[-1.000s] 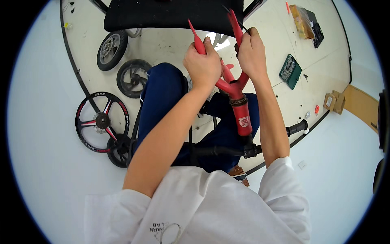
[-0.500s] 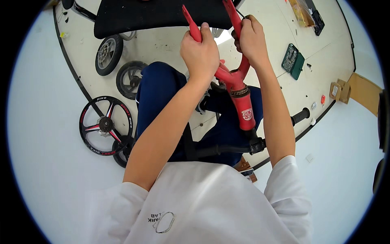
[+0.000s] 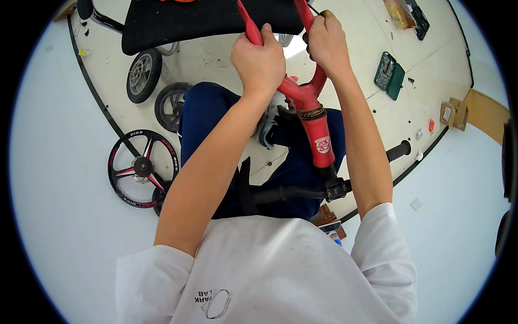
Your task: The person attaches a black handlebar to a red bicycle fork held between their legs. They secure the handlebar using a clamp and tighten it with an Allen key. The person then installs a brake lever and shifter onto the handlebar, securing them with bolts.
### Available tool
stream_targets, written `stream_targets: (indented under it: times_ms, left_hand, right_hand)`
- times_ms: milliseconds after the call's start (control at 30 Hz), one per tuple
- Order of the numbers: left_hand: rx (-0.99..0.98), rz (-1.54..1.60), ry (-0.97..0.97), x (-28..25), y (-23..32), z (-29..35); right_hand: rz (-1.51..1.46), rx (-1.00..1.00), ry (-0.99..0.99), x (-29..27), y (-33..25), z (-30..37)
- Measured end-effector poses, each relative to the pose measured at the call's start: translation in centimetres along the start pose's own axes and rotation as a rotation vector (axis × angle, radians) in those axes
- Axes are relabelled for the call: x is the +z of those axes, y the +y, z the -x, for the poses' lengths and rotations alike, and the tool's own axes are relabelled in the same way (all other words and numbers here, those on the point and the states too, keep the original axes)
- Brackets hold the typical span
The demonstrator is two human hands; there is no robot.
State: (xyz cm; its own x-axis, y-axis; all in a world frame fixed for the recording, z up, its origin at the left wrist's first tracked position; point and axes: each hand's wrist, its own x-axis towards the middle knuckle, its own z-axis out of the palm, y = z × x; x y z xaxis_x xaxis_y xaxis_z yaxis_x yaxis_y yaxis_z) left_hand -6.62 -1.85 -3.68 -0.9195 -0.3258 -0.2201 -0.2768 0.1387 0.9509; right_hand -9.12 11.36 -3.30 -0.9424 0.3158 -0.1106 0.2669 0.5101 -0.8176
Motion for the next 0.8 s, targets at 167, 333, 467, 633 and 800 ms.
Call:
stream_targets:
  times_ms: [167,333,467,633,800]
  left_hand:
    - [0.08,0.034,0.021,-0.2,-0.7,-0.3]
    - [0.082,0.044,0.032,-0.2,-1.1,-0.6]
    - [0.128,-0.07,0.096,-0.3,-1.2,-1.2]
    - [0.025,-0.071,0.037,-0.4,0.2,-2.5]
    - [-0.016,-0.048,0.005,-0.6,-1.4,-4.1]
  right_hand:
    - [0.042,0.016,-0.026,0.0,-1.3,0.5]
    - [0.217,-0.241,0.147,1.1,0.5,-0.1]
    - [0.085,-0.033,-0.016,0.3,-1.3,-0.1]
    - [0.44,-0.357,-0.079,-7.2,-1.6,0.2]
    - [0.577,-0.159,-0.153,-16.8,-2.1,9.2]
